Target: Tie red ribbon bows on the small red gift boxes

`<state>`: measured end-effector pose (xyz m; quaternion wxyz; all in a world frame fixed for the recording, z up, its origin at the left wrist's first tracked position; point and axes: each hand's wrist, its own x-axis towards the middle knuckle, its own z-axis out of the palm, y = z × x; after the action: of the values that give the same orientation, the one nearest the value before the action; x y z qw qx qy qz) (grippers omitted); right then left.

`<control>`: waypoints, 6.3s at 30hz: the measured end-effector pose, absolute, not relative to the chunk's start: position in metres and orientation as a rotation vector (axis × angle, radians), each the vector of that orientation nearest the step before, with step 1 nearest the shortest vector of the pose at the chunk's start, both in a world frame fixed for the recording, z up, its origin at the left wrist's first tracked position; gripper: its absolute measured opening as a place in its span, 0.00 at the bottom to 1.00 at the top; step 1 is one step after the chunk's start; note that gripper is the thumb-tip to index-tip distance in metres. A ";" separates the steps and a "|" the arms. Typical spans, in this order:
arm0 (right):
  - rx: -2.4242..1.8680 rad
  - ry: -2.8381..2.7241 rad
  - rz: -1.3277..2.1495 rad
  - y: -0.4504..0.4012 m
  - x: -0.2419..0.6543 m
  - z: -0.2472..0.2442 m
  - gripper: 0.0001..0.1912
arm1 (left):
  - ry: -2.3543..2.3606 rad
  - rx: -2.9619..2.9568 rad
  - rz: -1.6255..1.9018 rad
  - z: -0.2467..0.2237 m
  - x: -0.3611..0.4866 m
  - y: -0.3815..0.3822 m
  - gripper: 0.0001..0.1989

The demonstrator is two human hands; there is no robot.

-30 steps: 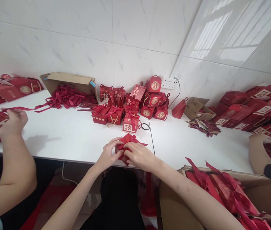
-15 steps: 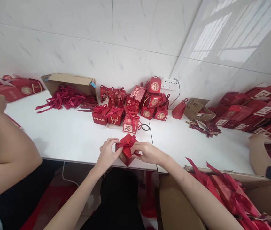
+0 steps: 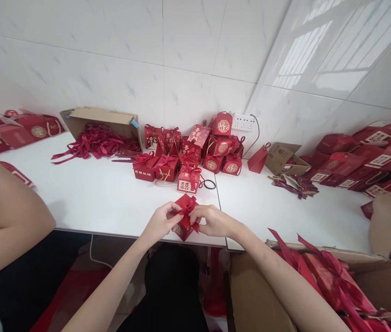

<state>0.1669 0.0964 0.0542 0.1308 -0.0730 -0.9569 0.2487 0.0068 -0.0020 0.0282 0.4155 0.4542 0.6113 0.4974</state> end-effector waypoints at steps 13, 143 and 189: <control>-0.173 -2.801 0.717 0.098 0.168 0.055 0.08 | 1.282 0.884 1.282 0.027 -0.006 0.005 0.14; 0.204 -2.832 -0.297 0.072 0.158 0.045 0.12 | 1.802 1.554 1.198 0.016 0.019 0.014 0.15; -1.001 -2.659 0.957 0.127 0.174 0.044 0.21 | 2.065 1.221 1.444 0.001 0.026 0.011 0.22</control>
<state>0.1736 0.1273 0.0437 0.0716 -0.3329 -0.8847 0.3184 0.0263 0.0113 0.0011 0.1701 0.4296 0.7268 0.5082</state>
